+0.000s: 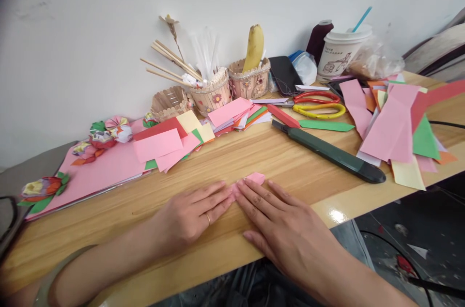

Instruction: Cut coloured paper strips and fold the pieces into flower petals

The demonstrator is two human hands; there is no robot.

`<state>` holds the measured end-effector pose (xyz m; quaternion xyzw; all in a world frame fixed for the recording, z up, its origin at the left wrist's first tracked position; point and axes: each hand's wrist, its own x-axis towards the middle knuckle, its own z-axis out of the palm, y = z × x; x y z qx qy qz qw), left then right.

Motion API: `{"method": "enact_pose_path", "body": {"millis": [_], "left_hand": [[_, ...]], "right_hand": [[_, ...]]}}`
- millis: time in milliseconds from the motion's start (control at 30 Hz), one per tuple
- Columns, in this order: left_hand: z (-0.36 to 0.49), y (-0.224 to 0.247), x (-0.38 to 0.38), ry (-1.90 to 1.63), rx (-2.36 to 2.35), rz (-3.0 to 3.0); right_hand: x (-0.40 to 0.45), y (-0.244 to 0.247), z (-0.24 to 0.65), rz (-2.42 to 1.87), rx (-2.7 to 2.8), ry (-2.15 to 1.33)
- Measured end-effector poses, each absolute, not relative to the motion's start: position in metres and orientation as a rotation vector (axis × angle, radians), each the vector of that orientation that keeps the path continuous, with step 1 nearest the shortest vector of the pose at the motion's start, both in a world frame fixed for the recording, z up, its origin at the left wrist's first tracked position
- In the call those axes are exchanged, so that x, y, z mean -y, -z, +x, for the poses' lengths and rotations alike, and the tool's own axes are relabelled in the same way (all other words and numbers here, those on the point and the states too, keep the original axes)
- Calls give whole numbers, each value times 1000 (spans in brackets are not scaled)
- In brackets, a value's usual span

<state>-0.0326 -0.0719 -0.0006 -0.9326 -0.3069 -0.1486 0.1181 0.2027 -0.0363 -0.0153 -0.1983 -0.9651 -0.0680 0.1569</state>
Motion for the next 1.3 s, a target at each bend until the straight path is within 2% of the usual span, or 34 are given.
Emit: {"method": "enact_pose_path", "body": {"millis": [500,667,900,1133,1300], "left_hand": [[-34,0,70,494,879,-2754],[-34,1,70,503,875,-2758],[-35,7,70,538,884,-2764],[-36,-2,70,411,846,-2757],[-32,-4,70,531,832,-2673]], "right_hand": [[42,8,221,-703,2727,436],[50,0,213,-704,2673,401],[61,8,176,-596,2706,160],[42,11,208,-699,2744,240],[31,9,226,-747,2744,308]]}}
